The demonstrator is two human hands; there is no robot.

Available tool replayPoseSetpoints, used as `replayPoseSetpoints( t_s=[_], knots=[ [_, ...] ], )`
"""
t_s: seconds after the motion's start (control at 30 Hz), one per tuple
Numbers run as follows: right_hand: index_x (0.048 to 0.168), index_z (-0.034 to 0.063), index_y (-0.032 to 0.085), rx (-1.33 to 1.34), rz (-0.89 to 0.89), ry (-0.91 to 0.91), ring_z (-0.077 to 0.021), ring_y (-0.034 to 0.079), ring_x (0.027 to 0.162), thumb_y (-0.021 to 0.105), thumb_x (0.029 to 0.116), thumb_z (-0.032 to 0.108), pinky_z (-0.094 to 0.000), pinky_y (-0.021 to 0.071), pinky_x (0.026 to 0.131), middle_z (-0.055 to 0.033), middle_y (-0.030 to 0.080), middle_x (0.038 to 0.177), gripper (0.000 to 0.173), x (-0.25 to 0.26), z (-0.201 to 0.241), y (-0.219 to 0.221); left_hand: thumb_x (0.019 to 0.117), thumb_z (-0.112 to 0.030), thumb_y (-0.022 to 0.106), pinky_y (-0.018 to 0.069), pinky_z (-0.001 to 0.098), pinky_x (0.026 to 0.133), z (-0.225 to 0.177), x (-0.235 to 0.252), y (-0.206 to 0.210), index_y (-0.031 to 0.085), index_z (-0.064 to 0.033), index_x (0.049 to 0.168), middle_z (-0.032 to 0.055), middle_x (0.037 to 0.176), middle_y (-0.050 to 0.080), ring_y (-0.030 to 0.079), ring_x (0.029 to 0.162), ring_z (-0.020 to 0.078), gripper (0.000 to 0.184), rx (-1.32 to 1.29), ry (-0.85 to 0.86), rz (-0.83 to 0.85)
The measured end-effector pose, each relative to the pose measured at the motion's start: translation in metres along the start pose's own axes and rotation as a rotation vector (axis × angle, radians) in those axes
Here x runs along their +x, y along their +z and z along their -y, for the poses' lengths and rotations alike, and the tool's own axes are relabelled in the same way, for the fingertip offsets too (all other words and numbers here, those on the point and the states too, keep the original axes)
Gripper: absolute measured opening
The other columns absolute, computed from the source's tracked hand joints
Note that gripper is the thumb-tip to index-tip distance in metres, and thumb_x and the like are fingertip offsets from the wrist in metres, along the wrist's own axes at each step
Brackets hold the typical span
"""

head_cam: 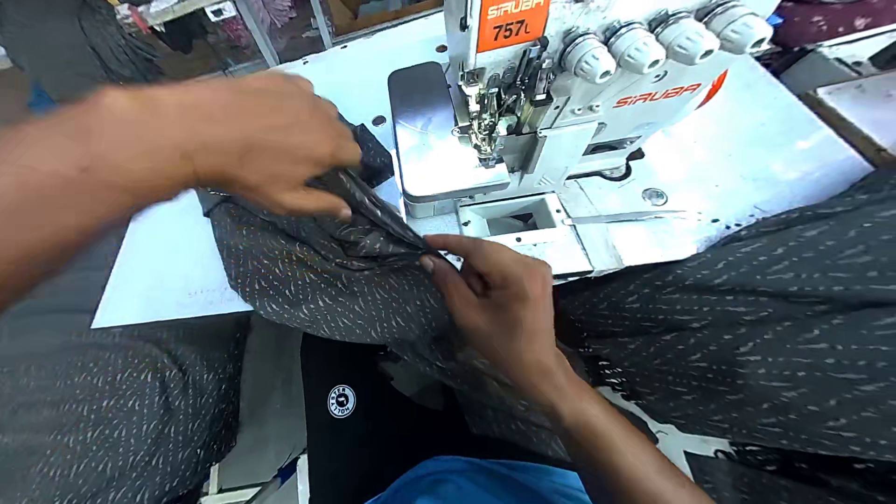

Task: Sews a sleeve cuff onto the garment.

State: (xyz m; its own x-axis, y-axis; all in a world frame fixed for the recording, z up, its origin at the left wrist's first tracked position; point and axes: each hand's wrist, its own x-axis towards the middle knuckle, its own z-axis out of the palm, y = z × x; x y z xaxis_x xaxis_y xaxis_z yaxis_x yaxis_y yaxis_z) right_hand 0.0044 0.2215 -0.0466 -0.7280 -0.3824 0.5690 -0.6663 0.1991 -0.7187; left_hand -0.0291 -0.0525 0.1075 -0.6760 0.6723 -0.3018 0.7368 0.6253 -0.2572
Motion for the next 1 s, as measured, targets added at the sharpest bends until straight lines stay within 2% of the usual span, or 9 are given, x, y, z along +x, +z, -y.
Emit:
replayPoseSetpoints(
  t_s=[0.1,0.23,0.37,0.43,0.53,0.6,0.67,0.77,1.0],
  knots=[
    [0.106,0.0076,0.078,0.426,0.09,0.243,-0.0021,0.039,0.045,0.073,0.0958,0.014,-0.0188,0.0313,0.041,0.0048,0.059,0.061,0.013,0.013,-0.004,-0.006,0.1031,-0.054,0.037,0.0472,0.0379,0.055,0.008,-0.019,-0.031,0.061,-0.0189,0.086,-0.0047,0.075,0.055,0.058,0.066,0.0122,0.046,-0.115,0.001,-0.184],
    [0.101,0.0014,0.078,0.864,0.3,0.455,-0.005,0.062,0.065,0.071,0.0957,0.007,-0.0201,0.054,0.06,-0.0045,0.072,0.079,0.011,0.024,-0.006,-0.014,0.1013,-0.04,0.06,0.044,0.0141,0.049,0.028,-0.032,-0.036,0.071,-0.0219,0.092,-0.0143,0.077,0.062,0.053,0.061,-0.0064,0.023,-0.653,-0.038,-0.193],
    [0.092,0.0033,0.077,0.833,0.176,0.542,-0.0091,0.066,0.069,0.068,0.0992,0.017,-0.0256,0.0568,0.063,-0.006,0.071,0.08,0.018,0.03,-0.009,-0.017,0.0952,-0.034,0.069,0.0535,0.0161,0.059,0.037,0.004,-0.037,0.075,-0.0212,0.099,-0.0111,0.084,0.07,0.062,0.068,-0.003,0.015,-0.712,-0.247,-0.393],
    [0.091,0.0059,0.078,0.654,0.038,0.565,-0.013,0.067,0.068,0.068,0.0997,0.022,-0.0307,0.0566,0.061,-0.006,0.072,0.079,0.02,0.034,-0.023,-0.015,0.0921,-0.032,0.07,0.0533,0.0339,0.063,0.038,0.041,-0.027,0.075,-0.0169,0.097,-0.0021,0.083,0.069,0.061,0.069,0.0079,0.017,-0.537,-0.373,-0.448],
    [0.087,0.0098,0.077,0.45,-0.063,0.595,-0.0138,0.064,0.064,0.07,0.0981,0.027,-0.0336,0.0529,0.058,-0.0034,0.069,0.074,0.022,0.037,-0.048,-0.011,0.0918,-0.016,0.074,0.0533,0.0617,0.088,0.029,0.091,0.008,0.073,-0.0004,0.109,0.0245,0.11,0.066,0.067,0.095,0.0394,0.023,-0.43,-0.507,-0.459],
    [0.084,0.011,0.077,0.391,-0.083,0.588,-0.0122,0.059,0.057,0.072,0.0971,0.029,-0.0317,0.0486,0.053,-0.0015,0.066,0.067,0.023,0.035,-0.053,-0.011,0.0949,-0.012,0.068,0.0558,0.0558,0.089,0.0,0.1,0.021,0.067,0.0005,0.115,0.0246,0.12,0.06,0.066,0.101,0.0386,0.023,-0.375,-0.562,-0.551],
    [0.082,0.0115,0.076,0.37,-0.097,0.573,-0.0111,0.057,0.053,0.073,0.0959,0.03,-0.0306,0.0463,0.049,-0.0002,0.064,0.063,0.023,0.033,-0.058,-0.011,0.0982,-0.014,0.058,0.058,0.0451,0.082,-0.042,0.097,0.031,0.071,-0.0014,0.106,0.0162,0.108,0.067,0.068,0.095,0.0279,0.019,-0.366,-0.482,-0.717],
    [0.08,0.0102,0.075,0.381,-0.078,0.555,-0.0116,0.056,0.052,0.073,0.0964,0.031,-0.0306,0.0452,0.049,-0.0011,0.063,0.062,0.026,0.035,-0.061,-0.014,0.105,-0.022,0.046,0.0509,0.0403,0.103,-0.085,0.095,0.05,0.074,-0.0072,0.117,0.0071,0.125,0.07,0.063,0.12,0.0225,0.034,-0.449,-0.459,-0.66],
    [0.083,0.0146,0.068,0.173,-0.255,0.408,-0.0085,0.047,0.044,0.073,0.0956,0.03,-0.0242,0.037,0.039,0.0031,0.058,0.059,0.02,0.036,-0.06,-0.024,0.1091,-0.027,0.037,0.0435,0.0413,0.113,-0.076,0.106,0.068,0.063,-0.0097,0.135,0.0055,0.141,0.062,0.054,0.135,0.0222,0.041,-0.429,-0.515,-0.638]
  ],
)
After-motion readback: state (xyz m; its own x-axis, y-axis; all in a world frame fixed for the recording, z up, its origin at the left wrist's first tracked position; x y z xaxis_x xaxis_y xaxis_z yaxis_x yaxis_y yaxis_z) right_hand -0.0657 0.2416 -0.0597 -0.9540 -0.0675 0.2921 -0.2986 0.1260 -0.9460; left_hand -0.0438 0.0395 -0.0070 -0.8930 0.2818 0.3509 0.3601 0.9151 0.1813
